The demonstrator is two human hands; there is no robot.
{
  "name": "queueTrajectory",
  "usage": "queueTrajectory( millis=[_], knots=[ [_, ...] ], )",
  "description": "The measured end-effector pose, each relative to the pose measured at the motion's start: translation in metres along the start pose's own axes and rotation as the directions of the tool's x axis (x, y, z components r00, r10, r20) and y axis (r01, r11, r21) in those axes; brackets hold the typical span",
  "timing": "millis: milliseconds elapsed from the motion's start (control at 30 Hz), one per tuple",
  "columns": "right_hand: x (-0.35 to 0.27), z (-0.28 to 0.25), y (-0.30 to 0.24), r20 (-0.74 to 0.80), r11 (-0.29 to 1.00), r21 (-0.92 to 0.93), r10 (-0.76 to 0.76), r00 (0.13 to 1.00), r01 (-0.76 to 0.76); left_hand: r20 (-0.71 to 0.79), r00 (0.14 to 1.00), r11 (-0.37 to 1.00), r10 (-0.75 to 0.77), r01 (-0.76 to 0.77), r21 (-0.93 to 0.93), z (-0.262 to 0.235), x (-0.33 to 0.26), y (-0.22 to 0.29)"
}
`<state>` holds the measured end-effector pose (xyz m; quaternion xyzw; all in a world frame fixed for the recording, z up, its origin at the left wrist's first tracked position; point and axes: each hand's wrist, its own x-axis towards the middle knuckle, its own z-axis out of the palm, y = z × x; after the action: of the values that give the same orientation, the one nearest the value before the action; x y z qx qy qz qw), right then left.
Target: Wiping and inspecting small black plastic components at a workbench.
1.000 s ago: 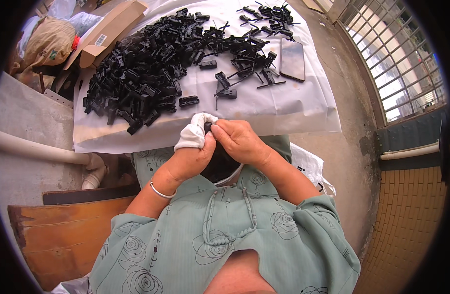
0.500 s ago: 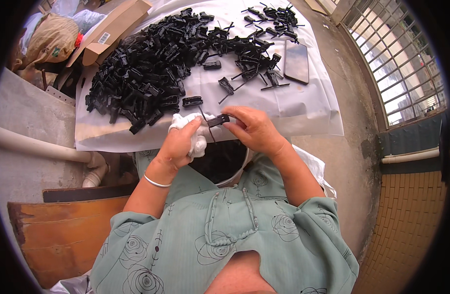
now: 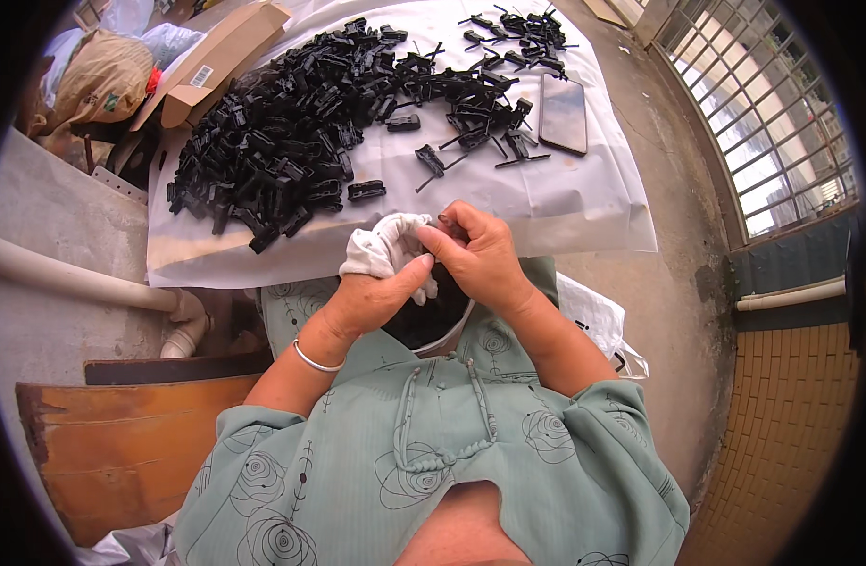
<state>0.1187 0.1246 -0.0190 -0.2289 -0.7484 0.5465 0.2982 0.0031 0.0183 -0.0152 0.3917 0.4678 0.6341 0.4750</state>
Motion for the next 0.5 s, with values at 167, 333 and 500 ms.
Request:
queueTrajectory(
  millis=[167,333,500],
  knots=[
    [-0.005,-0.011,-0.003,0.108,0.996,0.018,-0.09,0.99,0.089,-0.102,0.994,0.986,-0.048,0.063,0.155,0.001,-0.001,0.005],
    [-0.014,-0.01,-0.007,0.197,0.995,-0.085,-0.04,0.98,0.058,-0.149,0.952,0.856,0.268,-0.165,0.49,0.008,0.0,-0.014],
    [-0.016,0.006,0.02,0.099,0.996,0.082,0.013,0.995,-0.021,0.002,0.899,0.583,0.439,-0.287,0.76,0.006,0.005,-0.013]
  ],
)
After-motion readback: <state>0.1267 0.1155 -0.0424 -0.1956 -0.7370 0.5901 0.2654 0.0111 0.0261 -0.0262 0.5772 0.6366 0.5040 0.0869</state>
